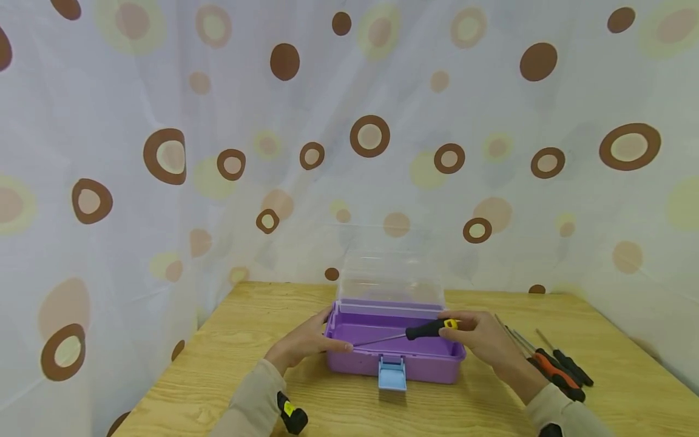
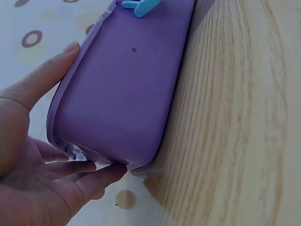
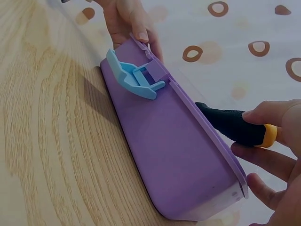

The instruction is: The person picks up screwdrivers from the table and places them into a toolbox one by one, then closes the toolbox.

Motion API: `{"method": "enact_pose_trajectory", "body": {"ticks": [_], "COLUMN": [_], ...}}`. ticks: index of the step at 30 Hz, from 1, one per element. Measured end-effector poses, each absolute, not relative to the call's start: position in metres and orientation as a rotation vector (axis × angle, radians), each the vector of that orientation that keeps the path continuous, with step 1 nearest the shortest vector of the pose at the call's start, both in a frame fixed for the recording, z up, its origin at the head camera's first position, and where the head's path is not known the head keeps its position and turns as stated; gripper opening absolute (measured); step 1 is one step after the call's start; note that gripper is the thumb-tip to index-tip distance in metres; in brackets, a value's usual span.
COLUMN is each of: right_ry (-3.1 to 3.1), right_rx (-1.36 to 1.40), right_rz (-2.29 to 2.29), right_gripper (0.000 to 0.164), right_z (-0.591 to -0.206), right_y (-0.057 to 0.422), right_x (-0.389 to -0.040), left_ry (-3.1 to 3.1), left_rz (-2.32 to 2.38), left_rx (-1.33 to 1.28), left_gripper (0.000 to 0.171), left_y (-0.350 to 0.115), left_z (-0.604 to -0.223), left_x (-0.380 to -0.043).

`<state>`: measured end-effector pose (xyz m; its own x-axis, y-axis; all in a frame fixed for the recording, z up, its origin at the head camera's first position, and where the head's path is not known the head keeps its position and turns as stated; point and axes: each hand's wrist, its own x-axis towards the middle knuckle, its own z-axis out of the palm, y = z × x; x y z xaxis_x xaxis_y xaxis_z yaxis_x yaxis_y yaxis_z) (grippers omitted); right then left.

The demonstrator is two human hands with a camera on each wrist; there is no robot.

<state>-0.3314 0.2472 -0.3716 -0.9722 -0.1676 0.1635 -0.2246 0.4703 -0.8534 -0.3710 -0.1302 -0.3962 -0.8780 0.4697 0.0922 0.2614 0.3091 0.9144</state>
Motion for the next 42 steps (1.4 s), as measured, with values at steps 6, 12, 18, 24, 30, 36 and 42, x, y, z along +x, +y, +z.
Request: {"method": "enact_pose_trajectory", "body": {"ticks": [6,12,18,24,30,36,42], "right_ry": [-2.654,-2.716,-2.666,-2.601,-2.604,-2.618,-2.622], "right_rx": [0.385,0.490,0.543,0.538,0.533,0.508,0.549], "right_rz": [1.581,1.469,1.421,1.363,1.357,1.348,1.408], "right_gripper": [0.046,0.041,0.029,0.025,0.027,0.029,0.034], "right_z": [-0.3738,-0.3747,-0.3772,-0.3741,-0.3719,-0.3720,-0.3687], "right_y": [0.2462,0.2481,0.2472,0.2482,0.2499,0.2504,0.2518], "right_x": [-0.3348,-0.3354,-0.3324,-0.3304,-0.3303,-0.3315,-0.3285], "left_ry": [2.386,2.386,2.397,2.404,2.384,2.378,2.381], "left_rz": [1.606,1.605,1.599,1.590,1.604,1.605,1.609], "left_rx": [0.670,0.658,0.646,0.649,0.671,0.670,0.671], "left_gripper": [0.110,0.110,0.111,0.112,0.111,0.109,0.110], "left_y": [-0.1288,-0.1283,-0.1270,-0.1278,-0.1283,-0.1280,-0.1286], "left_z": [-0.3942,-0.3943,-0.3961,-0.3971,-0.3955,-0.3935,-0.3956], "left_x": [-0.3710,-0.3708,-0.3708,-0.3705,-0.3709,-0.3701,-0.3700]}}
